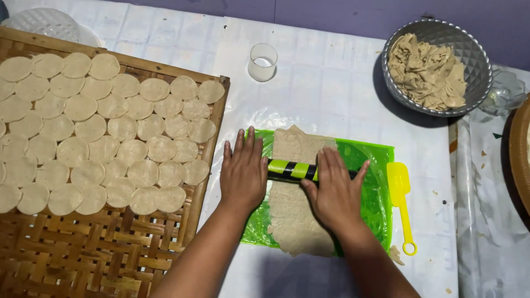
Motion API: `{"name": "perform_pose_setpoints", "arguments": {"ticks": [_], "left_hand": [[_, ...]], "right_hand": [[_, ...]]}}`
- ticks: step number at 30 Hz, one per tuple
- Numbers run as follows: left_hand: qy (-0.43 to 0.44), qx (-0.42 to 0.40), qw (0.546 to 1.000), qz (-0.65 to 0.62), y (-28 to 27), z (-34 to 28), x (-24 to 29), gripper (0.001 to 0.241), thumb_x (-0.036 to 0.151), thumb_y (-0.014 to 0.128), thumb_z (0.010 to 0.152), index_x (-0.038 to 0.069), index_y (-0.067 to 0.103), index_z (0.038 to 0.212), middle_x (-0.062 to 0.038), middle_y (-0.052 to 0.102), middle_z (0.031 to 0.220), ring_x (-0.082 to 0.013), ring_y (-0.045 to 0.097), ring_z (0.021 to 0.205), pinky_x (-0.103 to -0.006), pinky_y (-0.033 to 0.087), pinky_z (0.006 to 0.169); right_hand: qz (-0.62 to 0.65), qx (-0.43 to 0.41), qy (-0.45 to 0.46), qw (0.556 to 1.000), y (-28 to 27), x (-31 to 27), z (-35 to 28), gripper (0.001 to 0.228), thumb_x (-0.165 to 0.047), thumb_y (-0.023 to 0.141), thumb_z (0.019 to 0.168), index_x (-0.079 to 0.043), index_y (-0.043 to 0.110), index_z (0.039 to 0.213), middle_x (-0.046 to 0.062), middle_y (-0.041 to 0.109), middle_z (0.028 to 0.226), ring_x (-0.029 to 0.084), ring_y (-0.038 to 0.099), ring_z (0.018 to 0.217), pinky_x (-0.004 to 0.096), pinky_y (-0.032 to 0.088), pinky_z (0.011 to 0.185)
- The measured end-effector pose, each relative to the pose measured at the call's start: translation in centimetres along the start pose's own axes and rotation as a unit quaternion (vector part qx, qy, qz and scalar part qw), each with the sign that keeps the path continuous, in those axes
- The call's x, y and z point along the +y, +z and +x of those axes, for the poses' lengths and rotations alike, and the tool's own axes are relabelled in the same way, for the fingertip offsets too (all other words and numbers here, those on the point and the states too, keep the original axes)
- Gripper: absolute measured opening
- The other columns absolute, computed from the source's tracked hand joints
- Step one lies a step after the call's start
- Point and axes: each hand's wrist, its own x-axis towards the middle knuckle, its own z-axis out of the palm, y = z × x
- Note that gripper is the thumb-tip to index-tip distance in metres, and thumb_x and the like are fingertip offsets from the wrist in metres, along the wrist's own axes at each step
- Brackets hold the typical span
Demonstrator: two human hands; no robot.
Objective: Rolling out dough and cutting it into circular shapes to dry and make chips.
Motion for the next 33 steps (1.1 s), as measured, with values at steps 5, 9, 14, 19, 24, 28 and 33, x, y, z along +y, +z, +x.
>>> {"name": "perform_pose_setpoints", "arguments": {"ticks": [5, 9, 14, 19, 24, 28, 33], "left_hand": [[-0.016, -0.023, 0.999, 0.038, 0.2, 7.5, -0.8, 0.057, 0.033, 0.029, 0.108, 0.007, 0.04, 0.157, -0.017, 0.026, 0.17, -0.0338, 0.017, 0.159, -0.0561, 0.001, 0.127], [-0.064, -0.053, 0.995, 0.047, -0.4, 12.5, -1.1, 0.06, 0.031, 0.027, 0.107, 0.008, 0.027, 0.162, -0.015, 0.012, 0.173, -0.0304, 0.005, 0.161, -0.0555, -0.009, 0.127], [-0.081, -0.071, 0.994, 0.03, -1.7, 9.8, 0.0, 0.063, 0.037, 0.023, 0.108, 0.008, 0.021, 0.164, -0.014, 0.004, 0.174, -0.029, -0.002, 0.161, -0.0562, -0.014, 0.126], [-0.001, 0.015, 1.0, 0.022, -0.5, 2.5, 0.2, 0.06, 0.036, 0.031, 0.11, 0.008, 0.028, 0.163, -0.02, 0.016, 0.172, -0.0358, 0.01, 0.159, -0.0612, -0.003, 0.124], [0.019, -0.029, 0.999, 0.014, 0.9, -6.0, -0.2, 0.064, 0.04, 0.029, 0.109, 0.01, 0.019, 0.165, -0.018, 0.014, 0.172, -0.0347, 0.009, 0.158, -0.0594, -0.002, 0.124], [0.012, -0.004, 1.0, -0.012, -0.3, -6.8, -0.6, 0.056, 0.049, 0.028, 0.109, 0.016, 0.053, 0.148, -0.011, 0.051, 0.155, -0.0289, 0.039, 0.149, -0.0619, 0.002, 0.124], [0.032, 0.103, 0.993, -0.056, -2.0, -0.6, 0.4, 0.049, 0.041, 0.039, 0.11, 0.009, 0.056, 0.144, -0.021, 0.042, 0.159, -0.0371, 0.032, 0.152, -0.0597, 0.011, 0.125]], "right_hand": [[-0.014, -0.036, 0.053, 0.998, 0.2, 2.2, 8.5, 0.06, -0.051, 0.03, 0.111, -0.014, 0.045, 0.156, 0.017, 0.039, 0.165, 0.031, 0.028, 0.157, 0.076, -0.007, 0.116], [0.031, -0.061, 0.102, 0.992, -1.0, 2.8, 13.7, 0.066, -0.059, 0.022, 0.109, -0.021, 0.033, 0.162, 0.018, 0.019, 0.172, 0.032, 0.009, 0.16, 0.076, -0.01, 0.115], [0.032, -0.038, 0.118, 0.992, -0.8, 2.2, 11.8, 0.072, -0.063, 0.026, 0.107, -0.019, 0.027, 0.165, 0.017, 0.007, 0.174, 0.03, 0.0, 0.161, 0.074, -0.011, 0.117], [0.027, -0.026, 0.074, 0.997, -0.6, 0.3, 4.6, 0.076, -0.056, 0.035, 0.106, -0.008, 0.026, 0.163, 0.025, 0.014, 0.171, 0.036, 0.01, 0.159, 0.068, 0.004, 0.121], [0.017, -0.056, 0.044, 0.997, -1.5, -1.5, -3.4, 0.082, -0.056, 0.043, 0.103, -0.001, 0.026, 0.161, 0.027, 0.024, 0.166, 0.038, 0.023, 0.155, 0.062, 0.01, 0.123], [0.035, -0.071, 0.077, 0.994, -1.9, 0.7, -4.0, 0.064, -0.059, 0.026, 0.108, -0.018, 0.051, 0.15, 0.009, 0.057, 0.15, 0.024, 0.05, 0.142, 0.064, 0.012, 0.124], [0.069, -0.005, 0.129, 0.989, -2.7, 1.0, 3.2, 0.065, -0.057, 0.026, 0.11, -0.017, 0.038, 0.16, 0.018, 0.027, 0.167, 0.032, 0.021, 0.156, 0.07, -0.002, 0.119]]}}
